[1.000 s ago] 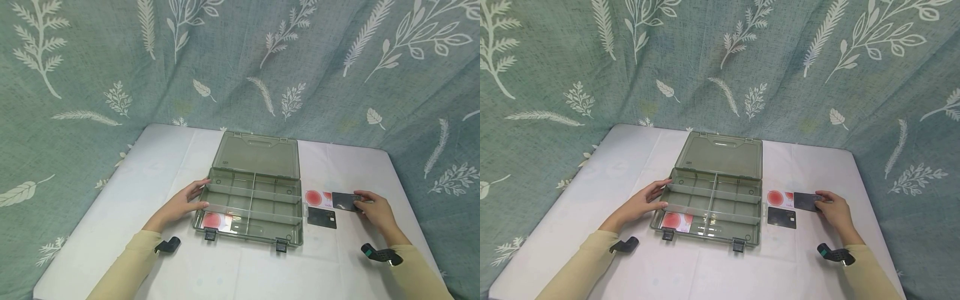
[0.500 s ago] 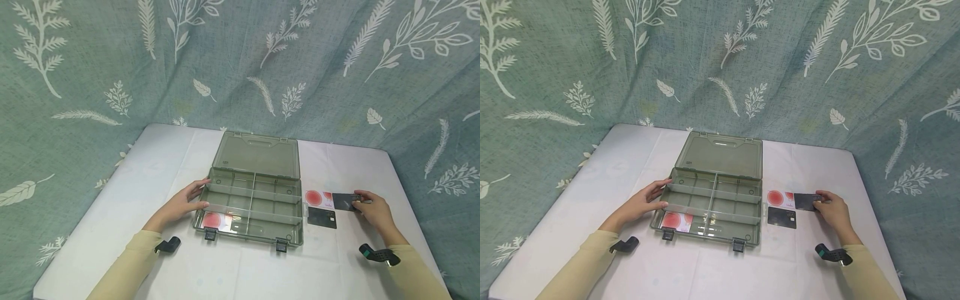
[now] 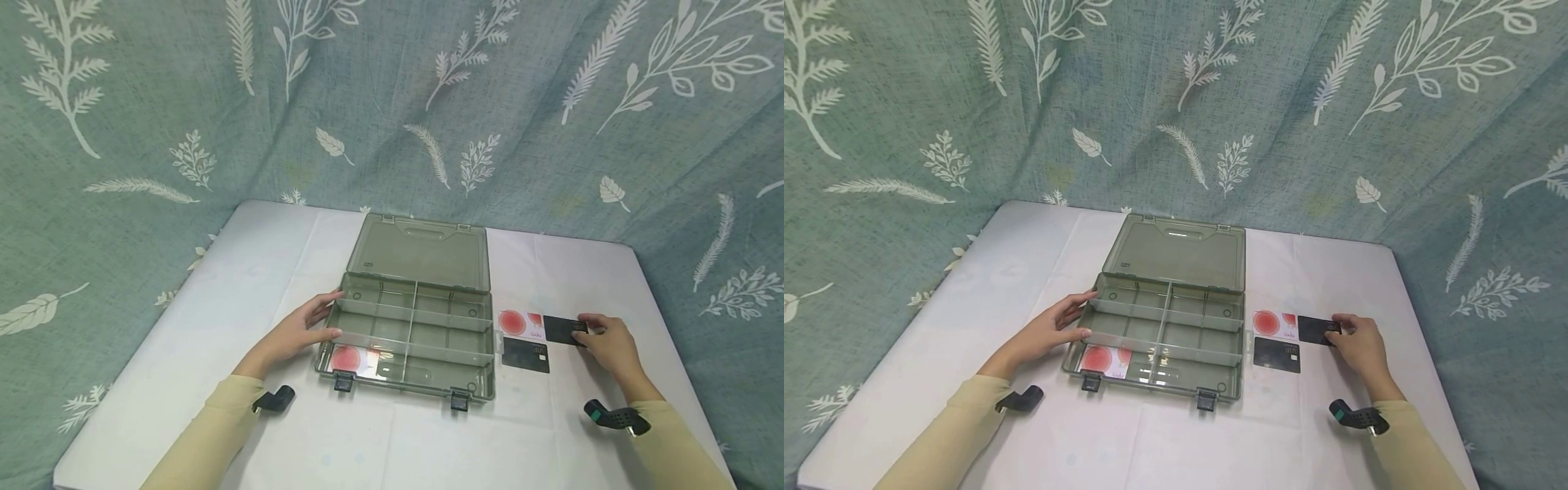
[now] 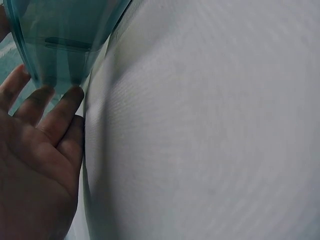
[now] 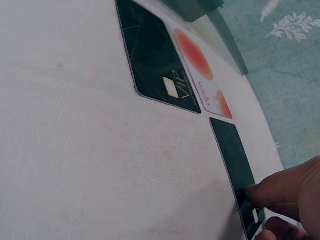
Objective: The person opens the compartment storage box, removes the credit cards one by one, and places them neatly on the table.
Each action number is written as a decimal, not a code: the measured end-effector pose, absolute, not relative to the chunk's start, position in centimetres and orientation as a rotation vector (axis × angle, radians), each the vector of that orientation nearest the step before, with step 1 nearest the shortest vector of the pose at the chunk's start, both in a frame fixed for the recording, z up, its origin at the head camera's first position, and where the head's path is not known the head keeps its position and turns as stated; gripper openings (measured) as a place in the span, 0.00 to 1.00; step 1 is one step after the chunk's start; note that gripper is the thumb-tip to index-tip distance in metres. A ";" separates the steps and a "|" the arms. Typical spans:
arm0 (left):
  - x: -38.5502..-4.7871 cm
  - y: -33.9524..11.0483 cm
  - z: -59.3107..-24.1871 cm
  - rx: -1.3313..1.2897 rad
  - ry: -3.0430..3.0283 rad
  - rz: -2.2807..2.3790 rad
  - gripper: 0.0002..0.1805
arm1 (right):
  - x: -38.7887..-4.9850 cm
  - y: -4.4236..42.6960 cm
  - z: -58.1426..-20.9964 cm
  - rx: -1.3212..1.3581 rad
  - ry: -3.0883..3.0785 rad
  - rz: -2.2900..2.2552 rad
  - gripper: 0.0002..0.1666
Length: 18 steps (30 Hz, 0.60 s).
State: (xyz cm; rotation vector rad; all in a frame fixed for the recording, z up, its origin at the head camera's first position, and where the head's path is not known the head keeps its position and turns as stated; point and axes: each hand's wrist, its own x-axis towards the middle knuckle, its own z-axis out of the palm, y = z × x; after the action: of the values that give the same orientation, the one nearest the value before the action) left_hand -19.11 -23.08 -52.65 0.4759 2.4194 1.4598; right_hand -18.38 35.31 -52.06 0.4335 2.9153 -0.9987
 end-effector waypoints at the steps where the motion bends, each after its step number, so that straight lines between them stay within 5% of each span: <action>1: -19.1 -23.1 -52.7 0.479 2.417 1.462 0.42 | -18.3 35.2 -52.0 0.423 2.926 -0.997 0.29; 18: -19.2 -23.2 -52.8 0.492 2.404 1.471 0.42 | -18.2 35.3 -52.1 0.412 2.929 -1.014 0.28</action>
State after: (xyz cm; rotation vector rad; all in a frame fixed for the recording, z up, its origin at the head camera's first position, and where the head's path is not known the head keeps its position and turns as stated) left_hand -19.24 -23.20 -52.82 0.4917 2.4044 1.4713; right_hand -18.16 35.26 -52.08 0.4117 2.9292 -1.0144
